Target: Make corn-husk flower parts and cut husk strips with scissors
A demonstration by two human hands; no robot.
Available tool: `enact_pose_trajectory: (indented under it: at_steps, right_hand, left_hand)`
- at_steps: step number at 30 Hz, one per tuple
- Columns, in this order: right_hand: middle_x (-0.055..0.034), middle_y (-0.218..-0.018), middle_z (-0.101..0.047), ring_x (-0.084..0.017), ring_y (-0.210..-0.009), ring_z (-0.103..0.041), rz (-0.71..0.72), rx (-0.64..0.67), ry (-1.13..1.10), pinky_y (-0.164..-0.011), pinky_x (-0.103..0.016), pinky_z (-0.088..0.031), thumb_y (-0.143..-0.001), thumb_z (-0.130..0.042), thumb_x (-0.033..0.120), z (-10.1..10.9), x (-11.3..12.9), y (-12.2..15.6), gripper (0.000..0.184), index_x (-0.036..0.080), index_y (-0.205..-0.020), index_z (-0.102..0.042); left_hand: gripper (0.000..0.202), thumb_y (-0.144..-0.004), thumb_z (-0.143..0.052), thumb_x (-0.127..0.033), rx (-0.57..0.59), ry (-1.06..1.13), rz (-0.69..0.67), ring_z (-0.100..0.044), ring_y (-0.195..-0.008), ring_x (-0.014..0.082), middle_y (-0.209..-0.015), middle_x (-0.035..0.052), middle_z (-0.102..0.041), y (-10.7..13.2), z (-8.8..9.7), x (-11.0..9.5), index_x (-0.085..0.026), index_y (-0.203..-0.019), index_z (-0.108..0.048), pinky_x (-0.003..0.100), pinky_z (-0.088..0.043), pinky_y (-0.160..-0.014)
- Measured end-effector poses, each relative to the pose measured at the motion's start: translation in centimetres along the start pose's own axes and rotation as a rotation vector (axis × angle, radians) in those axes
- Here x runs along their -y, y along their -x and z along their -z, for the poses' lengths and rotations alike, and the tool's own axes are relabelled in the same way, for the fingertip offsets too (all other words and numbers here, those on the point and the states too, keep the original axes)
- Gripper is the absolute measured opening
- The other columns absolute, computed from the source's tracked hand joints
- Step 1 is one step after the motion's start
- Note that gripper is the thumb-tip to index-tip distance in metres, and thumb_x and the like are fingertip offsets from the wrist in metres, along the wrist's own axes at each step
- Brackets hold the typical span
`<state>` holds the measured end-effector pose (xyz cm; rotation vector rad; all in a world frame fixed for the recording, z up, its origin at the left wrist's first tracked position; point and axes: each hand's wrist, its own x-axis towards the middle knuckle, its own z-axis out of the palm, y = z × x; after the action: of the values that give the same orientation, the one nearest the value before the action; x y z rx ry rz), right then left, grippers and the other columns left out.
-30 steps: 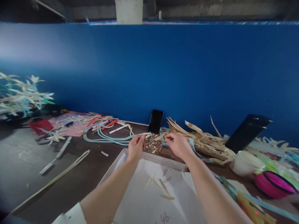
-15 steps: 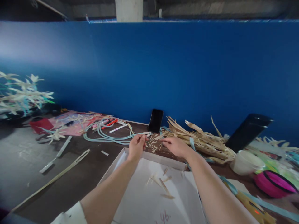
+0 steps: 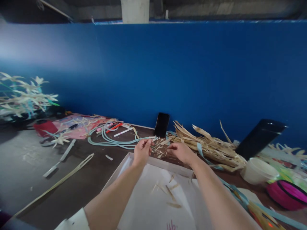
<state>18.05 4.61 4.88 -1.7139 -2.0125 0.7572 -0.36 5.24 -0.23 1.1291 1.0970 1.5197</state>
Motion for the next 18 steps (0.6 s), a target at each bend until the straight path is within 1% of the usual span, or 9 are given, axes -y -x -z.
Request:
enact_pose_trajectory:
  at_steps: [4, 7, 9, 11, 12, 14, 15, 16, 18]
  right_hand:
    - [-0.0009, -0.074, -0.070, -0.019, -0.068, -0.062, 0.002, -0.089, 0.130, -0.064, -0.029, -0.042, -0.074, -0.061, 0.041, 0.2, -0.2, -0.3, 0.023, 0.023, -0.083, -0.072]
    - [-0.0015, -0.074, -0.070, -0.019, -0.066, -0.061, -0.015, -0.153, 0.247, -0.060, -0.028, -0.040, -0.075, -0.060, 0.042, 0.1, -0.7, -0.2, 0.022, 0.026, -0.084, -0.073]
    - [-0.0028, -0.078, -0.071, -0.021, -0.071, -0.063, -0.022, -0.192, 0.292, -0.063, -0.029, -0.041, -0.076, -0.060, 0.039, 0.0, -1.1, 0.2, 0.020, 0.027, -0.084, -0.073]
    - [-0.0047, -0.085, -0.072, -0.023, -0.080, -0.064, -0.028, -0.222, 0.285, -0.069, -0.031, -0.042, -0.074, -0.063, 0.033, -0.1, -1.2, 0.8, 0.018, 0.026, -0.087, -0.074]
    - [-0.0051, -0.090, -0.072, -0.024, -0.086, -0.064, -0.032, -0.233, 0.273, -0.072, -0.031, -0.043, -0.072, -0.065, 0.030, 0.0, -1.2, 1.1, 0.021, 0.027, -0.091, -0.073]
    - [-0.0061, -0.106, -0.069, -0.025, -0.097, -0.061, -0.044, -0.279, 0.243, -0.078, -0.032, -0.043, -0.068, -0.069, 0.029, 0.3, -0.9, 2.2, 0.038, 0.027, -0.106, -0.068]
    - [-0.0066, -0.111, -0.066, -0.025, -0.100, -0.060, -0.048, -0.327, 0.183, -0.081, -0.033, -0.044, -0.068, -0.069, 0.030, 0.7, -0.6, 2.8, 0.043, 0.027, -0.111, -0.065]
    - [-0.0076, -0.111, -0.066, -0.025, -0.100, -0.060, -0.052, -0.420, 0.027, -0.081, -0.033, -0.045, -0.070, -0.069, 0.032, 1.1, -0.3, 3.6, 0.045, 0.025, -0.113, -0.064]
    - [-0.0072, -0.098, -0.068, -0.021, -0.087, -0.063, -0.090, -0.642, -0.463, -0.071, -0.031, -0.049, -0.074, -0.065, 0.035, 2.3, 0.1, 5.4, 0.034, 0.021, -0.105, -0.065]
  left_hand:
    - [0.027, -0.080, -0.052, -0.039, -0.036, 0.012, 0.011, -0.042, -0.043, 0.0051, -0.065, 0.0010, -0.060, 0.0, -0.1, -0.1, -0.014, -0.082, -0.061, 0.016, -0.033, -0.039]
    - [0.027, -0.082, -0.049, -0.038, -0.069, 0.053, -0.001, -0.045, -0.045, 0.0057, -0.071, 0.0022, -0.062, -0.2, -0.1, 0.0, -0.014, -0.085, -0.060, 0.017, -0.034, -0.040]
    - [0.027, -0.082, -0.048, -0.037, -0.092, 0.060, -0.009, -0.047, -0.045, 0.0060, -0.076, 0.0031, -0.064, -0.3, 0.0, 0.1, -0.014, -0.088, -0.060, 0.017, -0.035, -0.040]
    - [0.027, -0.082, -0.048, -0.038, -0.112, 0.036, 0.004, -0.046, -0.044, 0.0060, -0.075, 0.0030, -0.063, -0.3, 0.0, 0.1, -0.014, -0.088, -0.060, 0.017, -0.034, -0.039]
    - [0.027, -0.082, -0.048, -0.038, -0.119, 0.021, 0.009, -0.046, -0.044, 0.0060, -0.076, 0.0032, -0.064, -0.3, 0.0, 0.1, -0.014, -0.088, -0.060, 0.017, -0.034, -0.038]
    - [0.030, -0.082, -0.048, -0.040, -0.080, -0.026, 0.024, -0.046, -0.044, 0.0064, -0.078, 0.0039, -0.065, -0.2, 0.0, 0.0, -0.015, -0.091, -0.061, 0.018, -0.034, -0.039]
    - [0.031, -0.082, -0.048, -0.041, -0.049, -0.061, 0.032, -0.048, -0.045, 0.0070, -0.079, 0.0043, -0.066, -0.2, 0.0, 0.0, -0.015, -0.093, -0.061, 0.018, -0.034, -0.039]
    - [0.032, -0.083, -0.047, -0.041, -0.011, -0.107, 0.037, -0.049, -0.046, 0.0077, -0.081, 0.0046, -0.066, -0.1, 0.0, -0.1, -0.015, -0.095, -0.062, 0.019, -0.035, -0.040]
    - [0.033, -0.084, -0.045, -0.040, 0.073, -0.221, 0.034, -0.053, -0.049, 0.0090, -0.086, 0.0049, -0.068, 0.2, 0.0, -0.3, -0.017, -0.100, -0.063, 0.020, -0.038, -0.043]
